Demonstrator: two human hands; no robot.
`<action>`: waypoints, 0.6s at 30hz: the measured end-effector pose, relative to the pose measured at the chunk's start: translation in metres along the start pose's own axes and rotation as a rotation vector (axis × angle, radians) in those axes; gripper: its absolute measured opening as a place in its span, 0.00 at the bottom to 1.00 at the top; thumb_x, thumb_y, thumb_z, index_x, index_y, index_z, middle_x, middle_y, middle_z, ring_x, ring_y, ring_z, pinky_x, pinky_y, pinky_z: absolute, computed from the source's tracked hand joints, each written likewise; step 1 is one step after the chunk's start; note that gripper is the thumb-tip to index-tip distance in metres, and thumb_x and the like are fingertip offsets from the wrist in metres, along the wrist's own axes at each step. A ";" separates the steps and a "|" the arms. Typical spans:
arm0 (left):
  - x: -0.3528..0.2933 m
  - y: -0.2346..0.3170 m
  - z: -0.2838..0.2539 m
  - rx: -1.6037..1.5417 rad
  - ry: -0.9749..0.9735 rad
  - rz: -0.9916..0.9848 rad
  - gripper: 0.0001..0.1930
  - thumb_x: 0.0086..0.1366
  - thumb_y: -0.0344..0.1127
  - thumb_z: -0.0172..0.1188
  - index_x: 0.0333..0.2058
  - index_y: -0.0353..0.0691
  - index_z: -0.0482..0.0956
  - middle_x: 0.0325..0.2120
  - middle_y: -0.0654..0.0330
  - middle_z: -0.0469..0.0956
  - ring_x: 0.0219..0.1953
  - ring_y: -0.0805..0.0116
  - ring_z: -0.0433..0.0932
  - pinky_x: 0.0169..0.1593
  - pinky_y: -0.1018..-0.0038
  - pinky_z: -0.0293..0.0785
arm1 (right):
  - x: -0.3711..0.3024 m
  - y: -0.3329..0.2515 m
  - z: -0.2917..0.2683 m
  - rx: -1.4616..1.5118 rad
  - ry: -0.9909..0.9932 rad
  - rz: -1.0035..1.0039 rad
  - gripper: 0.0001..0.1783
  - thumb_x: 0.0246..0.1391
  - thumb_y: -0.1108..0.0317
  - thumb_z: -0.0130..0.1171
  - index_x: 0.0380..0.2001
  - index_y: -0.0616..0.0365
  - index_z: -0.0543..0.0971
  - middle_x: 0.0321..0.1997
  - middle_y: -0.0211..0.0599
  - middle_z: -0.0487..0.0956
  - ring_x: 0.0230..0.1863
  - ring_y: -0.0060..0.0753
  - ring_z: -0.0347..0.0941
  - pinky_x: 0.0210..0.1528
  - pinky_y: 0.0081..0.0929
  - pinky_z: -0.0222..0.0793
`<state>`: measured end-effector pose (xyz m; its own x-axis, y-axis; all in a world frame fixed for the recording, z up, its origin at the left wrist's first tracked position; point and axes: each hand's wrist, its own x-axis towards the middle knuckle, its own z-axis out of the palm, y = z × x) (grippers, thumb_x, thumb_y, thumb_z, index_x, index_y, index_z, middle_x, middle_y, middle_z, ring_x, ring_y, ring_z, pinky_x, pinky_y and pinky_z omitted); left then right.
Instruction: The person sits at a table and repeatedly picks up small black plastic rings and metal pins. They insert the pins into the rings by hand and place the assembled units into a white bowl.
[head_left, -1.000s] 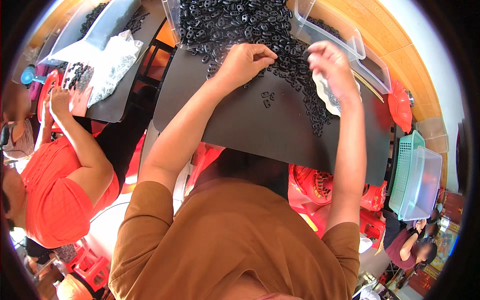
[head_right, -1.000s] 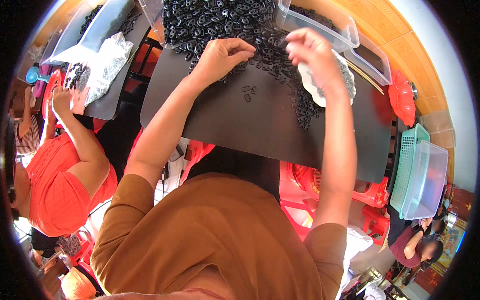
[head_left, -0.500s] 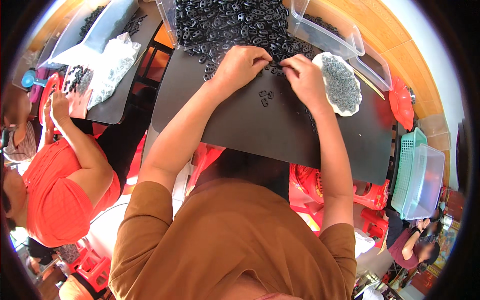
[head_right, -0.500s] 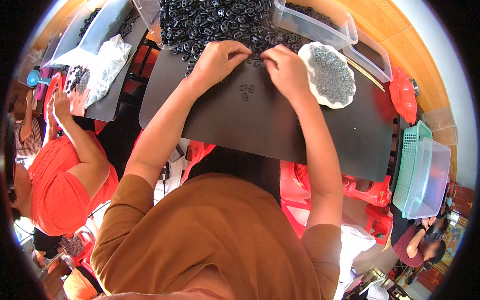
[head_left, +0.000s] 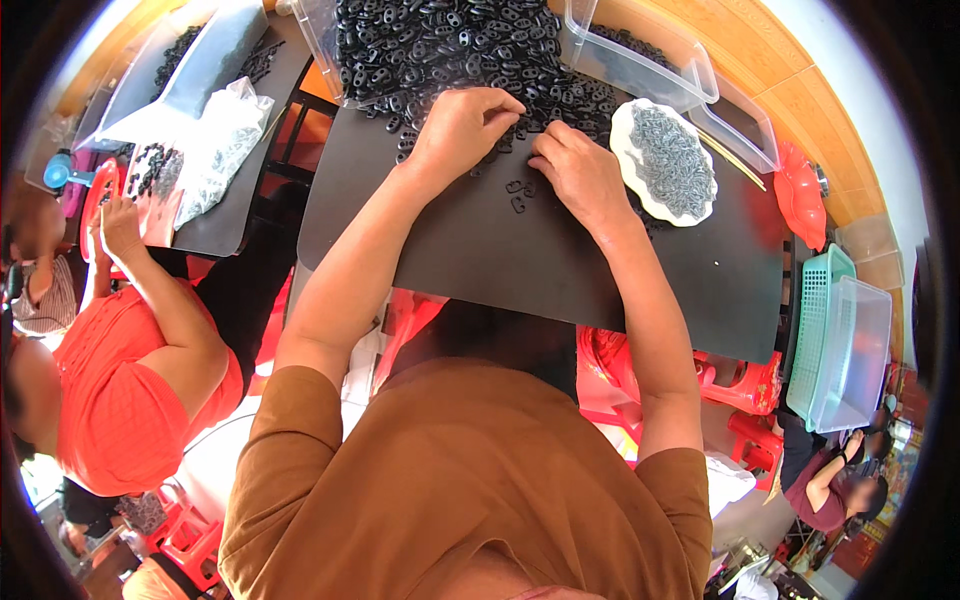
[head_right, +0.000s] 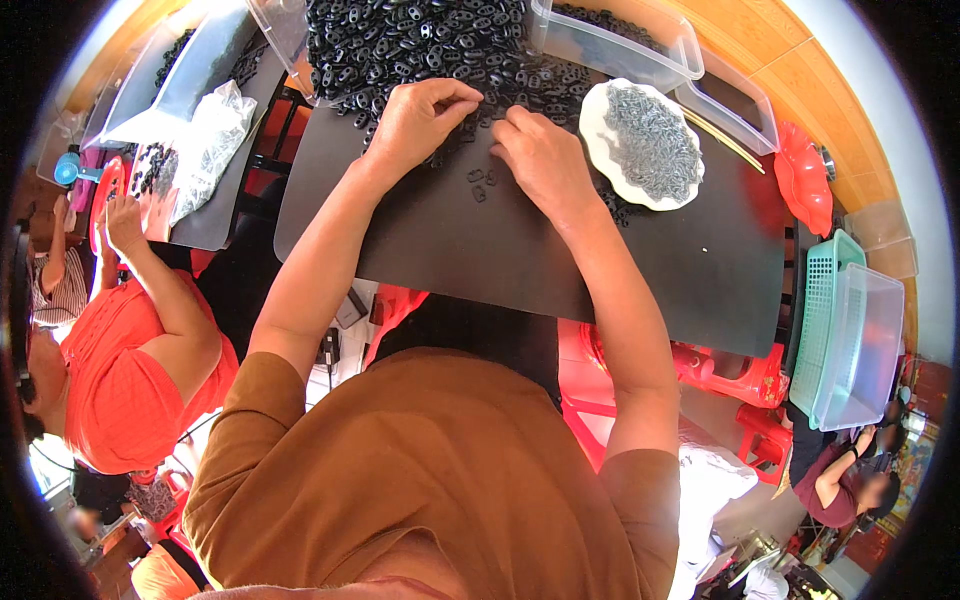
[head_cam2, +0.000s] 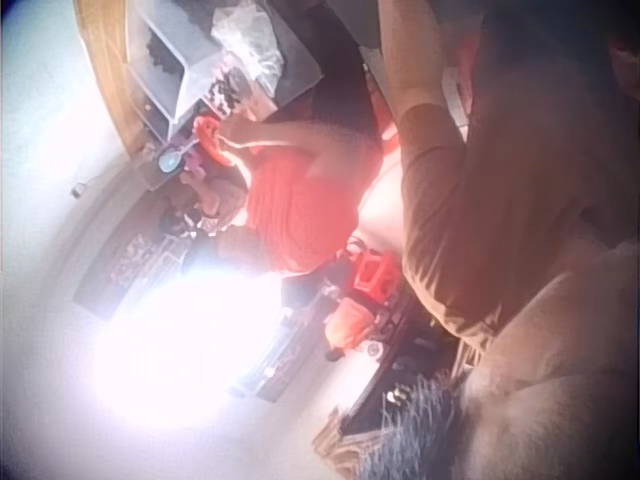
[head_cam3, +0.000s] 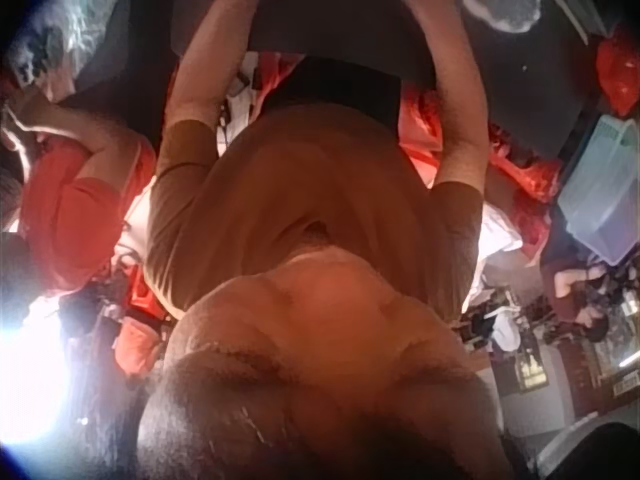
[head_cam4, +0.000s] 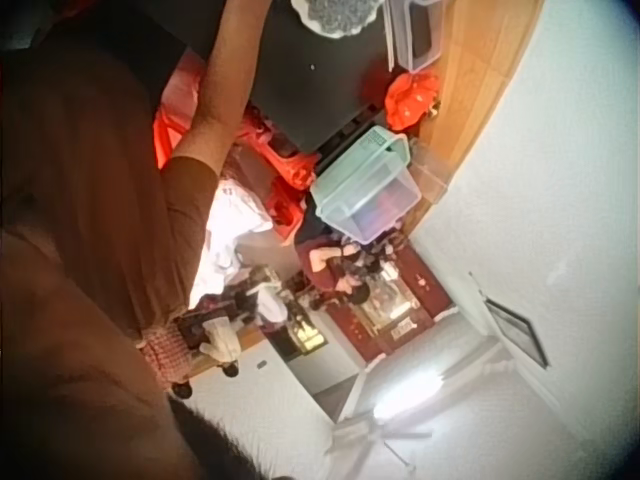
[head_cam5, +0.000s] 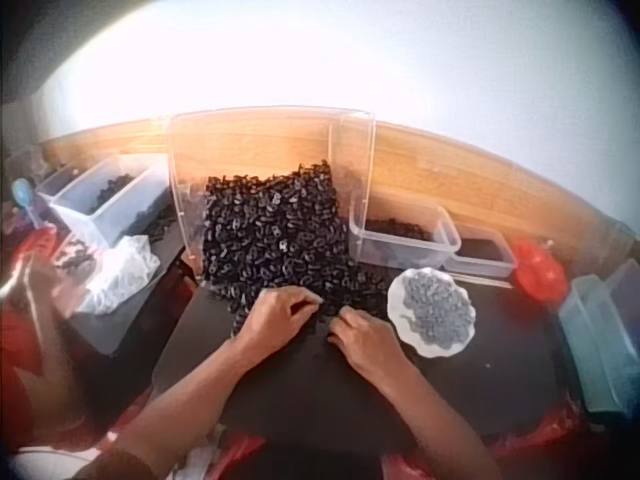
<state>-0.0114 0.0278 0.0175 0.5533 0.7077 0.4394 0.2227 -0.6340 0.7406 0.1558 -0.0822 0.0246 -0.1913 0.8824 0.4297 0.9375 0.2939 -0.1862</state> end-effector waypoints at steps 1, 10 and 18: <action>0.001 0.000 0.001 -0.022 0.004 -0.016 0.07 0.60 0.30 0.64 0.37 0.37 0.84 0.29 0.57 0.84 0.28 0.72 0.82 0.36 0.76 0.77 | 0.001 -0.002 0.000 -0.008 0.004 -0.004 0.08 0.48 0.68 0.64 0.30 0.56 0.76 0.33 0.34 0.74 0.38 0.38 0.76 0.36 0.35 0.75; 0.063 0.060 0.029 0.149 -0.337 0.237 0.07 0.58 0.33 0.63 0.35 0.39 0.84 0.30 0.54 0.83 0.33 0.59 0.83 0.39 0.67 0.78 | -0.004 -0.005 0.009 0.061 -0.066 0.057 0.12 0.50 0.67 0.64 0.36 0.58 0.75 0.37 0.41 0.76 0.42 0.48 0.75 0.39 0.42 0.73; 0.095 0.060 0.126 0.555 -0.586 0.357 0.06 0.55 0.33 0.63 0.30 0.40 0.84 0.31 0.52 0.82 0.35 0.50 0.82 0.40 0.62 0.78 | -0.010 0.011 0.027 0.247 0.188 -0.034 0.13 0.47 0.80 0.58 0.39 0.64 0.71 0.38 0.50 0.73 0.43 0.54 0.71 0.44 0.44 0.66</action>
<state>0.1550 0.0178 0.0394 0.9531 0.2609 0.1533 0.2311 -0.9546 0.1879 0.1608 -0.0781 -0.0055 -0.1427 0.7941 0.5908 0.8283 0.4226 -0.3680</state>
